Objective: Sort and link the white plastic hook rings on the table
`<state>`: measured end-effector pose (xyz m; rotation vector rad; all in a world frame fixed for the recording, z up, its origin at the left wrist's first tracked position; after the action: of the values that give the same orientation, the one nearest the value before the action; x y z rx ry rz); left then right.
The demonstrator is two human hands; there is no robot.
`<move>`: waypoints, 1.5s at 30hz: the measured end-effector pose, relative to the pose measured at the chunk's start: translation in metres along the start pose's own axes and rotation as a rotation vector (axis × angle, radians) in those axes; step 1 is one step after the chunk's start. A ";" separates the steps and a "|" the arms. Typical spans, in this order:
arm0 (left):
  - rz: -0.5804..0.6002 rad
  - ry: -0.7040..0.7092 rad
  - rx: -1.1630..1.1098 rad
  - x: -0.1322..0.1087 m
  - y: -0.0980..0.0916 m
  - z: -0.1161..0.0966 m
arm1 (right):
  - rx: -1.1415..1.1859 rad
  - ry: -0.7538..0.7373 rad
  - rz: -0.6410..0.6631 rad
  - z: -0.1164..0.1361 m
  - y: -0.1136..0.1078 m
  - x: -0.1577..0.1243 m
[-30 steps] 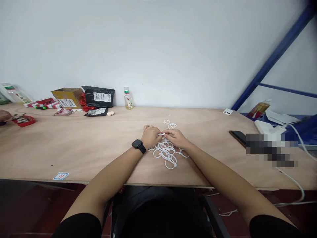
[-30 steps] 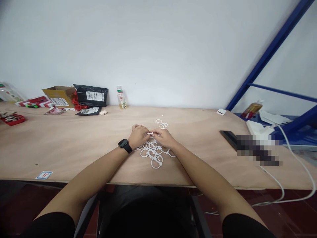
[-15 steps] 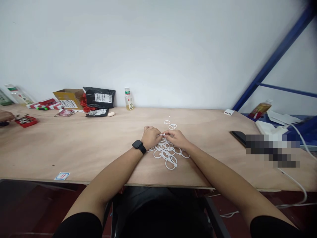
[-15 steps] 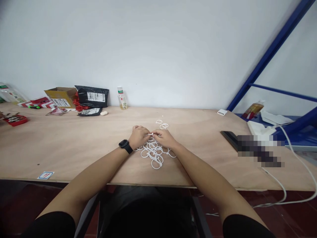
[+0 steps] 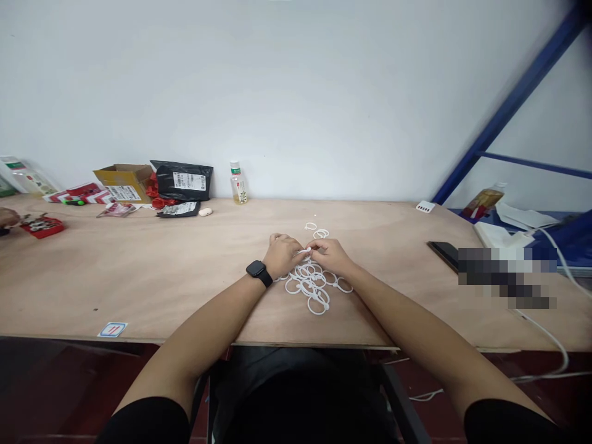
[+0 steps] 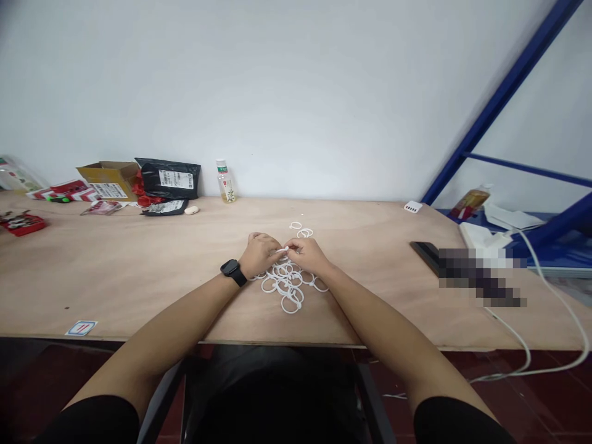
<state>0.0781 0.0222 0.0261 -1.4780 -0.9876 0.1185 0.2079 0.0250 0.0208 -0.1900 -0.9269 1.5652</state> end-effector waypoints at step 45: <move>0.042 0.045 -0.070 -0.001 0.004 0.000 | 0.369 0.111 0.178 -0.012 0.004 -0.001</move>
<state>0.0793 0.0227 0.0228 -1.5590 -0.9327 0.0814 0.2125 0.0296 0.0096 -0.0973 -0.5328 1.8416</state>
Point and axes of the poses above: each hand's wrist, its own x-axis towards the middle knuckle, its own y-axis out of the palm, z = x × y, the point moved 7 cm from there along x, towards the middle knuckle, and after that the axes turned 6 degrees about y, right-handed, at the moved point
